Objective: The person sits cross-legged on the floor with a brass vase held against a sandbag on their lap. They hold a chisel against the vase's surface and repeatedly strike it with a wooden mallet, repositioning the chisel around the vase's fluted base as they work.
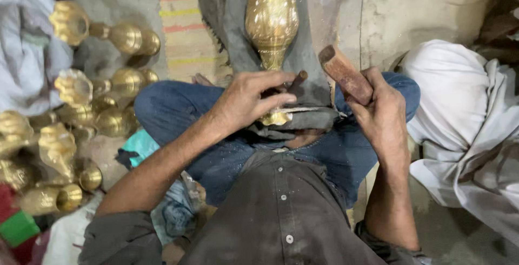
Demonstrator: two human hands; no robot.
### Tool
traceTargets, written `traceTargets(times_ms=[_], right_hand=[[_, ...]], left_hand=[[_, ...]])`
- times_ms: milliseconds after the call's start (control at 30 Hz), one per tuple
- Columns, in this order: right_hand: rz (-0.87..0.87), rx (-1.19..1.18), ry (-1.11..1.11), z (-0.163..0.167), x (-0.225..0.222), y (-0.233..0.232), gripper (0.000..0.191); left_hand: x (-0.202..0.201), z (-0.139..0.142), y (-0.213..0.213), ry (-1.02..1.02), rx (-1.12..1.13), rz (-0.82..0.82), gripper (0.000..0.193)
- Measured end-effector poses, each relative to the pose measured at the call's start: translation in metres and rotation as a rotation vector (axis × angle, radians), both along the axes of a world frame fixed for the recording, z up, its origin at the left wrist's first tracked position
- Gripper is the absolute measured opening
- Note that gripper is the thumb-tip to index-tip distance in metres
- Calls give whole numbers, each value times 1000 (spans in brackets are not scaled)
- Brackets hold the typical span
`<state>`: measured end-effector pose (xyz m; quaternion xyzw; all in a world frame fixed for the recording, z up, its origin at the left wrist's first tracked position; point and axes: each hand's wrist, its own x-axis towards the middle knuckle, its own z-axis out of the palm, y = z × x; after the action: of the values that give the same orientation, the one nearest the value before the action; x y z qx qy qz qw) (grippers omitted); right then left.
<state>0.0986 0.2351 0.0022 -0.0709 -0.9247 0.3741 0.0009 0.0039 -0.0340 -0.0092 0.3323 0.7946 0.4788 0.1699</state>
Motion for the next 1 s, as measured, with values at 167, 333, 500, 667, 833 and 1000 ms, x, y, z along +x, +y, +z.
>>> traceTargets(times_ms=[167, 333, 500, 667, 833, 1000], right_hand=[[-75, 77, -38, -4, 6, -3, 28], [-65, -18, 83, -5, 12, -12, 38], [-94, 49, 92, -8, 13, -10, 42], [-117, 41, 116, -14, 15, -7, 36], [-167, -13, 74, -23, 20, -8, 32], [-255, -211, 96, -36, 23, -4, 28]], left_hand=[[-3, 5, 5, 96, 53, -47, 33], [3, 8, 11, 112, -12, 3, 31], [2, 5, 13, 129, -92, -54, 34], [2, 2, 13, 198, 5, -31, 35], [3, 0, 14, 208, -58, -108, 34], [1, -3, 16, 193, -97, -135, 33]])
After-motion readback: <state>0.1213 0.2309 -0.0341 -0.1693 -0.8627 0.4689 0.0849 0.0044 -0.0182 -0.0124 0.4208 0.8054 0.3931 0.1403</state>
